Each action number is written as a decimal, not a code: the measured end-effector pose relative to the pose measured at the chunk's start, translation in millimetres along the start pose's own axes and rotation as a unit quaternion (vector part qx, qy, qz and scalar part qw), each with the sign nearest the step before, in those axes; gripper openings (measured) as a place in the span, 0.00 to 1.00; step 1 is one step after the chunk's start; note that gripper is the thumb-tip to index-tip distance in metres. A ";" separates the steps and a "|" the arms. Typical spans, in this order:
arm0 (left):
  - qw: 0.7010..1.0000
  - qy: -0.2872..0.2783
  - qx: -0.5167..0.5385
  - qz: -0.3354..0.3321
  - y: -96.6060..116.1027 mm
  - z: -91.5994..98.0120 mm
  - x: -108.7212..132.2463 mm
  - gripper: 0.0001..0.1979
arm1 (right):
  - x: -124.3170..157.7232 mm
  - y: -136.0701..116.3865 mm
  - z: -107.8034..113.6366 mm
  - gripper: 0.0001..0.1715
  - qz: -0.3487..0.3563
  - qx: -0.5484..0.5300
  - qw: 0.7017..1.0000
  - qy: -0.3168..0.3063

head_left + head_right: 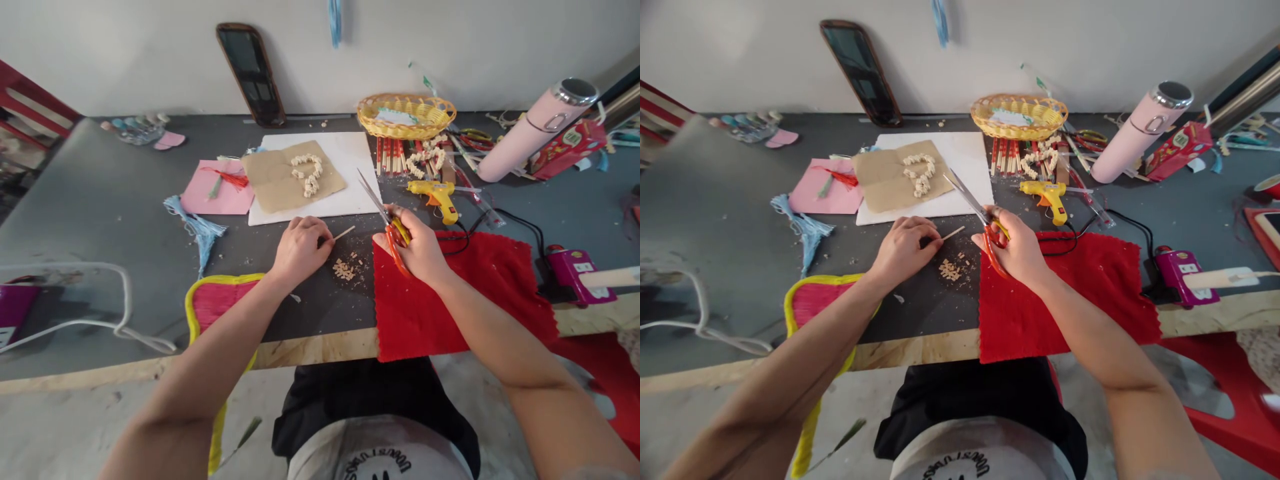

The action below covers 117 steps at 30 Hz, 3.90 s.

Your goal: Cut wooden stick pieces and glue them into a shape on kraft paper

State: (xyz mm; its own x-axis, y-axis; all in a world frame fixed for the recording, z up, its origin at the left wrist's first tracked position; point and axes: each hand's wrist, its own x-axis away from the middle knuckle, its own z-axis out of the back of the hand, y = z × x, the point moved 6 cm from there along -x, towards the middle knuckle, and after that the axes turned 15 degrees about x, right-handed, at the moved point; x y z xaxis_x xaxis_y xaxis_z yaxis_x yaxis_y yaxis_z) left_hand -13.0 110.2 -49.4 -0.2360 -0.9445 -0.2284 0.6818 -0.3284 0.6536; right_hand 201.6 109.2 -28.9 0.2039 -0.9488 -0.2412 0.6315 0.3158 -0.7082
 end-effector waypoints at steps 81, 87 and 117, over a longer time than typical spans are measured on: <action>0.967 0.133 0.169 -0.138 35.1 26.8 13.0 0.07 | 15.1 -29.7 -6.6 0.33 0.188 0.149 0.971 0.005; 0.966 0.130 0.177 -0.136 33.5 24.9 12.6 0.08 | 16.1 -28.4 -8.3 0.30 0.178 0.139 0.974 -0.005; 0.973 0.149 0.113 -0.133 36.8 25.0 10.9 0.10 | 9.8 -21.1 4.3 0.13 0.214 0.296 0.931 0.016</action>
State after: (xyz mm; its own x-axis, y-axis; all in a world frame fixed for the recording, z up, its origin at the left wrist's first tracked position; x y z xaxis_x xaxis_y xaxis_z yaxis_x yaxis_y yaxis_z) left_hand -7.9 87.8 -9.8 -0.1492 -0.7953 -0.5875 0.4461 -0.5844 0.6779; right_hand 193.5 93.3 -13.5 0.5153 -0.7333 -0.4435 0.8013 0.5959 -0.0543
